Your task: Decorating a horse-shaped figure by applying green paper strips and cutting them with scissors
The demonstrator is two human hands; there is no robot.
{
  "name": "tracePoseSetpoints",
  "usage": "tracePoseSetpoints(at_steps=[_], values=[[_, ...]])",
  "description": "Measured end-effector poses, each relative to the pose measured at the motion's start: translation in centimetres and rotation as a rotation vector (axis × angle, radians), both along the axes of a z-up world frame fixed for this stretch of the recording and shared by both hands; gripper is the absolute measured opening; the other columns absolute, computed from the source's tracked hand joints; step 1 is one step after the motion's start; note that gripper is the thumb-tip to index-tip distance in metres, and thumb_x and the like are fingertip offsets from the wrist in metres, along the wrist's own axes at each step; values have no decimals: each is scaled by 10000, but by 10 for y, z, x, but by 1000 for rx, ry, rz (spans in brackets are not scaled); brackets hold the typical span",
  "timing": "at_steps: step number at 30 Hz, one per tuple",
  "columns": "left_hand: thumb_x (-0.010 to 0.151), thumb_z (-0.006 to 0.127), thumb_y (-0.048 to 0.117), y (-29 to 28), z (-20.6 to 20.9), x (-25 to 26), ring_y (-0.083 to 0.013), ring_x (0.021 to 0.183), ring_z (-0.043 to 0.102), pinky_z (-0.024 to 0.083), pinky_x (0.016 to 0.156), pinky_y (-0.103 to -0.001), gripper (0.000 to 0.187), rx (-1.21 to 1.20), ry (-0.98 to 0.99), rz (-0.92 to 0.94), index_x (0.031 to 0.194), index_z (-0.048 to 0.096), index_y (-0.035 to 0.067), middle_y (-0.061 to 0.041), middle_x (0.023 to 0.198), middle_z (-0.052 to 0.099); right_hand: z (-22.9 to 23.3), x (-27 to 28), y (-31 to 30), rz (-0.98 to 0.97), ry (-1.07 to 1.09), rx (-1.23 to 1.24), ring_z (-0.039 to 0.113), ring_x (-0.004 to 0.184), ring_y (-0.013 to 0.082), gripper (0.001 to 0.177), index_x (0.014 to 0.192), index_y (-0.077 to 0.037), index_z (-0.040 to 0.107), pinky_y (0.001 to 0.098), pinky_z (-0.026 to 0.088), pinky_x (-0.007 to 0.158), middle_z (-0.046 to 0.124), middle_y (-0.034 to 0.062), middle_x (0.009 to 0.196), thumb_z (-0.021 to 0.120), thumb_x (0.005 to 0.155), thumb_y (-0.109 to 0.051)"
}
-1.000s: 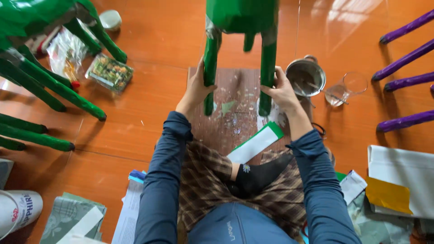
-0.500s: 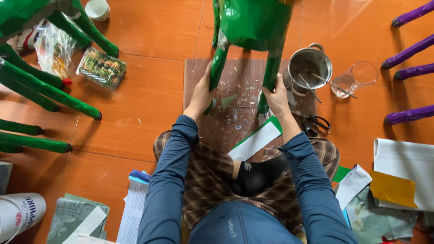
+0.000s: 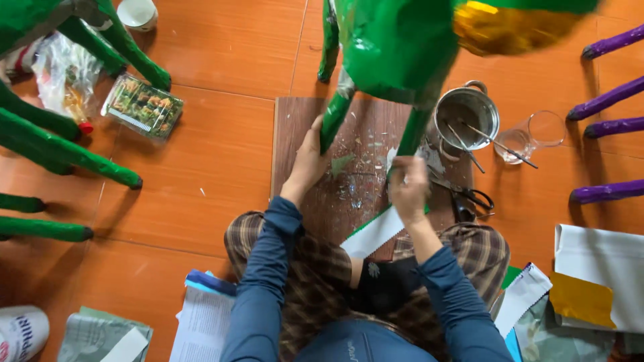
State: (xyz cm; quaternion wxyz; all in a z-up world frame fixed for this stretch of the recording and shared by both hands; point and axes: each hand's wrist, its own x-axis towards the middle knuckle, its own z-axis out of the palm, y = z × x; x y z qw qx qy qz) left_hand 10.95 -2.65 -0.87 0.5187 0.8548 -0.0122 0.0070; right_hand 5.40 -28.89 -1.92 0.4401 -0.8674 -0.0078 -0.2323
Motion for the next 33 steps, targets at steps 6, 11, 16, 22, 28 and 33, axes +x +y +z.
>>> tracePoseSetpoints(at_steps=[6, 11, 16, 22, 28, 33], values=[[793, 983, 258, 5, -14, 18, -397, 1417, 587, 472, 1192, -520, 973, -177, -167, -48, 1623, 477, 221, -143, 1453, 594, -110, 122, 43, 162, 18, -224, 742, 1161, 354, 335, 1332, -73, 735, 427, 464, 1198, 778, 171, 1164, 786, 1002, -106], [742, 1001, 222, -7, -18, 23, -394, 1226, 720, 572, 1067, -489, 881, -337, -234, 0, 1507, 567, 192, -146, 1281, 716, -239, 276, 31, 125, 112, 480, 588, 1236, 438, 579, 1341, -11, 625, 538, 425, 1107, 631, 260, 1305, 573, 1014, -487], [696, 1005, 287, -9, -30, 30, -313, 1232, 739, 582, 1088, -421, 884, -393, -280, -27, 1486, 617, 199, -76, 1302, 732, -204, 316, 17, -611, 842, -343, 394, 1627, 279, 914, 1708, -269, 389, 479, 231, 1346, 416, 43, 1769, 517, 1026, -865], [769, 916, 243, -3, -34, 33, -370, 1066, 769, 625, 967, -480, 653, -333, -235, -180, 1360, 656, 144, -130, 1111, 744, -246, 390, -6, -210, 323, -101, 634, 1407, 337, 972, 1494, -68, 504, 424, 407, 1250, 685, 217, 1436, 1126, 845, -438], [728, 908, 49, 12, 6, 40, -295, 841, 719, 600, 804, -402, 555, -315, -252, -205, 1217, 650, -3, -136, 1053, 740, -254, 404, -60, 208, 320, 1037, 672, 1095, 206, 603, 1416, -177, 651, 383, 595, 949, 700, 45, 1256, 713, 940, 189], [705, 939, 74, 10, -5, 38, -280, 848, 690, 586, 816, -412, 638, -314, -304, -239, 1260, 628, 14, -109, 1048, 710, -251, 400, -125, -168, 306, -208, 802, 1010, 206, 423, 1280, -107, 733, 335, 605, 886, 848, 39, 1161, 912, 935, -274]])
